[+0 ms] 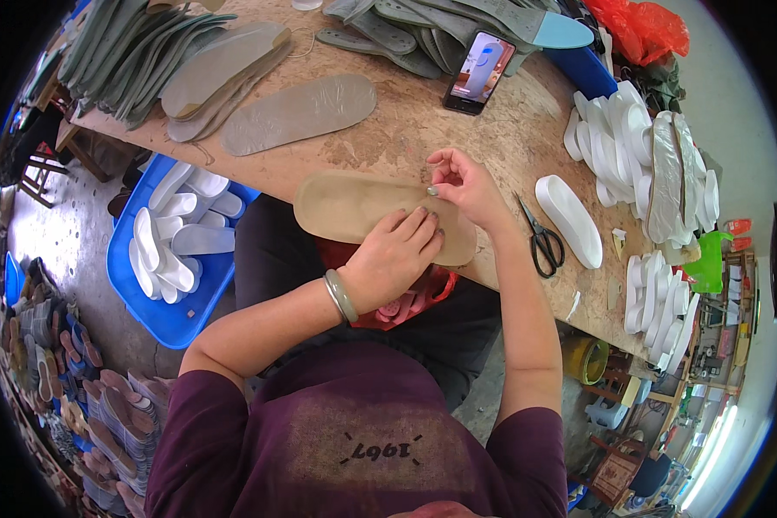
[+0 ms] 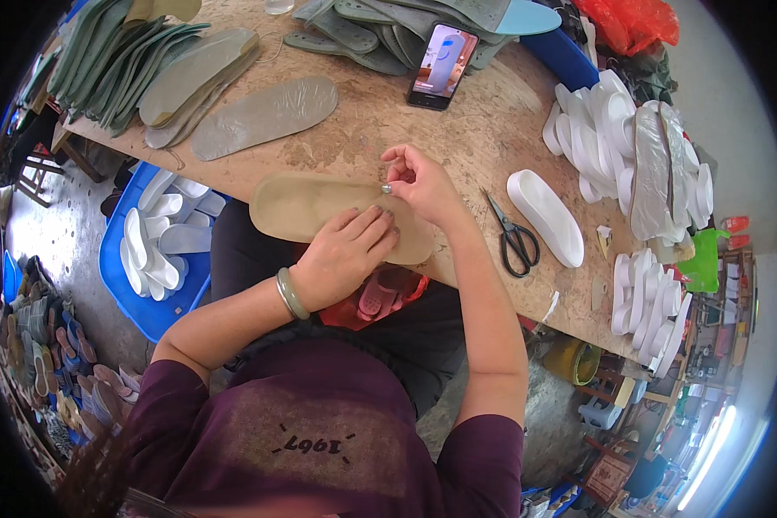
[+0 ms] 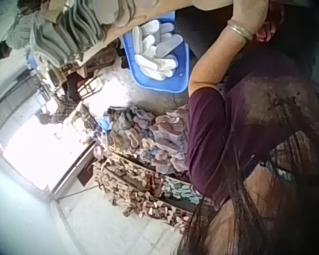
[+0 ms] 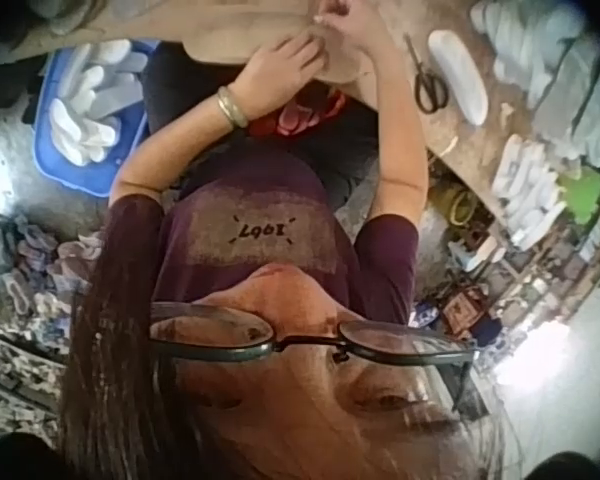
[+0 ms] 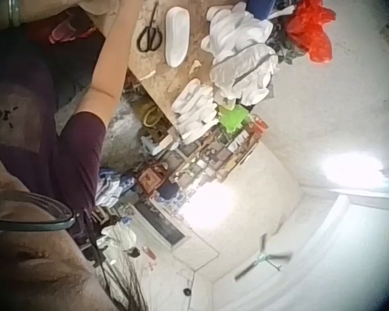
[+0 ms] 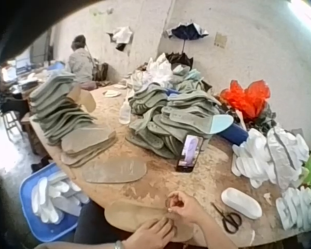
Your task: Cutting and assembling shoe insoles and components at a workshop workbench.
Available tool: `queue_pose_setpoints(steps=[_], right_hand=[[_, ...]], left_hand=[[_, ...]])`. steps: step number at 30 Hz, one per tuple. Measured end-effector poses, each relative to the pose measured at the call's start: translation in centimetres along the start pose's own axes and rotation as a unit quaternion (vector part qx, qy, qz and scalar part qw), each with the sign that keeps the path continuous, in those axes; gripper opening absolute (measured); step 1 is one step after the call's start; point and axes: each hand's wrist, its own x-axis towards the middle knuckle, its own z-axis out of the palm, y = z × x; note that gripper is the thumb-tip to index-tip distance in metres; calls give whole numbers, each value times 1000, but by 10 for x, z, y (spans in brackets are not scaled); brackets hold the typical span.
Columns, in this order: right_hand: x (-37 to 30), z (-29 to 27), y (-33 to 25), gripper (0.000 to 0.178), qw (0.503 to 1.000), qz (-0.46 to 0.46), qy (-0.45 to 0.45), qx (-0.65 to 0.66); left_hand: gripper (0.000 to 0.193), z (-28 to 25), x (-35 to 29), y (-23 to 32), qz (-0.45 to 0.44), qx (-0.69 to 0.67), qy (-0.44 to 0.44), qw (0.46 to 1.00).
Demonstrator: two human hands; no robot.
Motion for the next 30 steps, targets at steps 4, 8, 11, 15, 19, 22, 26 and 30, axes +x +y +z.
queue_pose_setpoints(steps=[4,8,11,15,19,22,26,30], right_hand=[[25,-24,17,34,991,-13,105,84],[69,-65,41,41,943,-64,327,20],[100,-89,65,46,936,-110,336,3],[120,-98,63,48,973,-68,219,22],[116,-98,59,41,976,-6,209,55],[85,-111,46,40,962,-23,262,79],[-4,-125,32,38,964,11,254,-77],[-112,-108,18,52,897,183,170,-364]], left_hand=[[36,0,-1,-2,-7,-19,1,1000],[35,-2,1,0,-9,-23,4,1000],[34,-3,3,0,-10,-25,-4,1000],[34,-5,2,-1,-23,-23,-6,999],[34,-5,2,-2,-22,-26,-5,999],[33,-2,3,-3,-14,-33,0,999],[33,-6,2,-9,-3,-45,-8,999],[34,-8,3,-16,25,-50,-20,998]])
